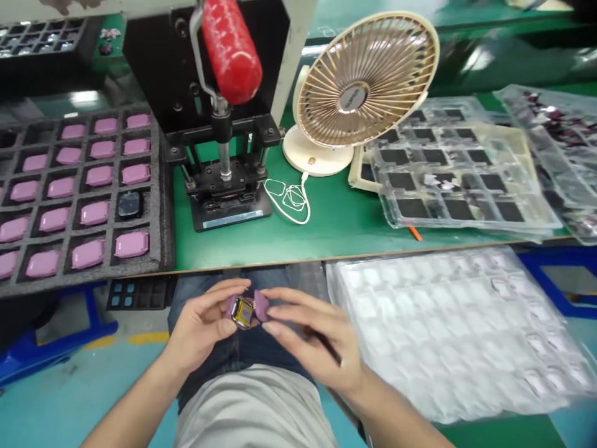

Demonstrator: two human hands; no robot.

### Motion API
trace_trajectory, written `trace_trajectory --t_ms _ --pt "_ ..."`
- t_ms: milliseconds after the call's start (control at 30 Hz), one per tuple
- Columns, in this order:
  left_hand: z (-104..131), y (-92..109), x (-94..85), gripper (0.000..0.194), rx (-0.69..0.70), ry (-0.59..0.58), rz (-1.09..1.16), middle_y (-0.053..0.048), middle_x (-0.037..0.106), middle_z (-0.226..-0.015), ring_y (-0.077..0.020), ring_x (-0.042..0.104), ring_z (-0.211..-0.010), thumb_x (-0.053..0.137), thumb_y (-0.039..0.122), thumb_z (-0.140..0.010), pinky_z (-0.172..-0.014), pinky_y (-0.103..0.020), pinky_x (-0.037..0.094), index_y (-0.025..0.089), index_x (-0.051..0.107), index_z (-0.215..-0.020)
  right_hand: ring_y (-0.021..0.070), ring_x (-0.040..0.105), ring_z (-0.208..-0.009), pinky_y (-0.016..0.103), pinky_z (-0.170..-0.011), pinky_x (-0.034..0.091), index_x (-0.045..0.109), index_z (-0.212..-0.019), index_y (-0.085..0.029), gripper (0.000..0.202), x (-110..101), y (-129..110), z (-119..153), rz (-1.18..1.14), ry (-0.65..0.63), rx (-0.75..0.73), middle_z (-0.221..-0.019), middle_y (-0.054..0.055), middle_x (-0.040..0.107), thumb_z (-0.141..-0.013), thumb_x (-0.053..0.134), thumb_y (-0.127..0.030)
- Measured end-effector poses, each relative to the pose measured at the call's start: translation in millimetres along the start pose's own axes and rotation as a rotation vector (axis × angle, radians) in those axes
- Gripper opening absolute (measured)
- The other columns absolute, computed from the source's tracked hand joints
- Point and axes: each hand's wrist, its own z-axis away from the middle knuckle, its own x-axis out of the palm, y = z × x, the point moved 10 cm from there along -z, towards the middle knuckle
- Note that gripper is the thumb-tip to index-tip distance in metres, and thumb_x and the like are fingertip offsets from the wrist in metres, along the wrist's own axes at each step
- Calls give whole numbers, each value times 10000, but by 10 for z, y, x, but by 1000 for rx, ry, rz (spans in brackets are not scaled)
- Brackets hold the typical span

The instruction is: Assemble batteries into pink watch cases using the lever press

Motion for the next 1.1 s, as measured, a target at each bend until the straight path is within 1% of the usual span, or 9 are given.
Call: trace_trajectory --t_ms 67,133,300,467,700,833,900,1000,1100 --pt "17 65 -63 452 78 54 -78 -148 688 -1438 -323 643 -1353 898 282 -844 -1107 -377 560 259 803 -1285 197 815 -919 282 -788 669 826 -1105 -228 195 82 -200 5 168 -68 -177 -1234 109 797 -930 814 -143" --pt "35 89 -84 475 108 75 -128 -150 697 -1428 -320 650 -1344 903 290 -839 -1108 -382 559 268 796 -1301 181 819 -895 264 -767 668 820 -1132 -231 207 159 -237 24 242 -100 -256 -1272 105 785 -949 793 -139" --pt "50 112 -88 487 113 96 -156 -149 692 -1434 -331 646 -1345 904 313 -835 -1087 -401 576 285 792 -1309 193 818 -947 276 -785 669 817 -1164 -238 259 239 -122 46 277 -112 -280 -1327 97 762 -941 784 -110" --pt "28 112 -92 490 103 120 -148 -142 688 -1421 -318 690 -1271 921 318 -815 -1025 -374 612 291 802 -1289 198 812 -993 280 -802 651 810 -1176 -232 256 227 -114 57 297 -126 -307 -1330 106 760 -954 770 -110" --pt "12 94 -74 489 104 117 -172 -127 690 -1401 -311 693 -1266 918 285 -816 -1035 -377 617 297 800 -1291 204 792 -1086 265 -774 634 766 -1267 -232 305 244 -102 60 320 -156 -331 -1377 128 733 -994 710 -106" --pt "4 82 -69 493 109 135 -175 -117 687 -1418 -318 703 -1248 903 239 -826 -1045 -438 621 320 793 -1300 209 796 -1050 279 -732 631 698 -1378 -239 360 306 -77 107 384 -134 -378 -1429 165 697 -1032 648 -154" --pt "1 76 -47 468 130 146 -169 -122 673 -1453 -339 671 -1306 881 250 -852 -1091 -487 591 319 789 -1306 196 801 -982 288 -733 633 668 -1422 -243 390 336 -28 130 416 -110 -384 -1450 180 679 -1043 617 -164" --pt "9 52 -44 435 166 204 -174 -131 660 -1485 -336 598 -1406 844 310 -897 -1176 -470 511 289 777 -1326 192 799 -958 291 -747 634 658 -1424 -229 389 383 9 146 461 -80 -418 -1447 189 679 -1048 602 -148" --pt "27 -67 -161 397 90 348 -156 -112 753 -1342 -257 707 -1244 810 334 -935 -1096 -360 554 275 773 -1325 211 782 -1059 292 -783 633 652 -1387 -231 363 358 16 80 444 -32 -387 -1385 162 717 -1031 672 -164"
